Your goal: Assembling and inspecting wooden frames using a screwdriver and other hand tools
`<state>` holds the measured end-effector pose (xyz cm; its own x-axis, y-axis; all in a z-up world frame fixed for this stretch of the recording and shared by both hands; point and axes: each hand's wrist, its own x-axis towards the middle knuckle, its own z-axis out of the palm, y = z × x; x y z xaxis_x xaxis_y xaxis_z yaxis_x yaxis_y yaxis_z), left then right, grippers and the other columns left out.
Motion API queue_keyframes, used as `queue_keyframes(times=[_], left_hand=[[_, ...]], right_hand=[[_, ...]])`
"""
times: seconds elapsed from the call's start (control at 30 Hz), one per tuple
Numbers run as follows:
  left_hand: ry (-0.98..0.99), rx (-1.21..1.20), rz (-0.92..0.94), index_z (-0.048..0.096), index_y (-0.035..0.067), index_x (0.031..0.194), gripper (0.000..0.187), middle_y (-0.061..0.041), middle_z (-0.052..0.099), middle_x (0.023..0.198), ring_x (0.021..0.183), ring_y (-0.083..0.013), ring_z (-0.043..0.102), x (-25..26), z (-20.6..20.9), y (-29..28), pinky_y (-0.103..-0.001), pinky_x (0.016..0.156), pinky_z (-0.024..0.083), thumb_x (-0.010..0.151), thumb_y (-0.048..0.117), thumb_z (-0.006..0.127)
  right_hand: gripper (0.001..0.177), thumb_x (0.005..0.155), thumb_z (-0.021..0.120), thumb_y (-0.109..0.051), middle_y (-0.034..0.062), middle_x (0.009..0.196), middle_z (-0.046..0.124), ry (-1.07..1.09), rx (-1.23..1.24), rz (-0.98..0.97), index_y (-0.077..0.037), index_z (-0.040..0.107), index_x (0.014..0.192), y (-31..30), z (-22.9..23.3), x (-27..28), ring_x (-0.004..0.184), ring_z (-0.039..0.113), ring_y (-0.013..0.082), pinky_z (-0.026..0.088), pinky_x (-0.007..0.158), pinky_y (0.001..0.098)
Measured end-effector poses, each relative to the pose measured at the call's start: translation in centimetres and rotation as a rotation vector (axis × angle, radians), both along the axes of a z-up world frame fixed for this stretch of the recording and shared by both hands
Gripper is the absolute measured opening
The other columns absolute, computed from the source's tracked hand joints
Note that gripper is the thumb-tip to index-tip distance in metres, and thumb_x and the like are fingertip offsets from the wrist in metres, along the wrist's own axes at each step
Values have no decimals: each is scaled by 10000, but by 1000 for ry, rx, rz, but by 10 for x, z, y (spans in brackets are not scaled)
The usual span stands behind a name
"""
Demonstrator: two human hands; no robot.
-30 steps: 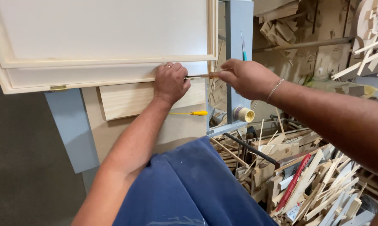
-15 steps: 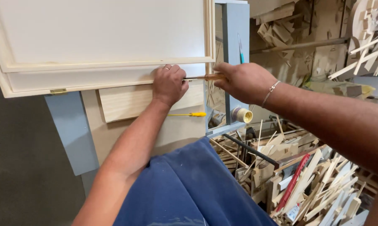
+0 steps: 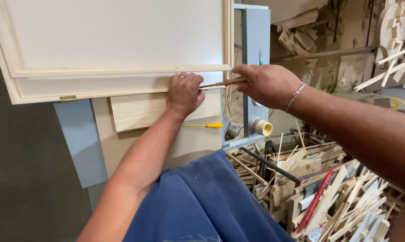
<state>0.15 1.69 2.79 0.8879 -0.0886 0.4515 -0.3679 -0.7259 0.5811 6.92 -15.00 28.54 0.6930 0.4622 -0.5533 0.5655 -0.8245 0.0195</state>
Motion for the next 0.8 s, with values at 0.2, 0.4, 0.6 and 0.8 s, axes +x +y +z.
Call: queue_keyframes(times=[0.2,0.4,0.6,0.8], left_hand=[[-6,-3,7,616,229,870,288,15,580,790,811,-224,641,-1,-8,-4,-365,696,509,666,344,785],[-22,33,16,581,226,761,225,13,546,755,783,-221,628,1,-1,-2,-346,663,498,685,328,766],[-19,23,22,579,219,744,248,1,535,749,778,-228,618,1,-6,-4,-360,659,492,651,326,782],[-17,22,35,577,211,751,253,-10,532,741,760,-237,613,0,-9,-7,-374,661,491,643,331,773]], right_hand=[[172,1047,534,-231,39,882,537,-222,111,703,-202,601,1203,-6,15,9,791,584,234,544,672,347],[187,1025,516,-192,8,827,574,-73,-26,728,-232,570,1200,18,22,17,737,633,200,575,662,314],[191,1028,634,-299,-2,767,664,9,94,279,-186,651,1182,12,3,2,612,695,221,589,544,353],[400,1006,602,-505,92,953,768,140,-18,-545,-188,707,1226,30,9,-13,948,730,367,581,803,483]])
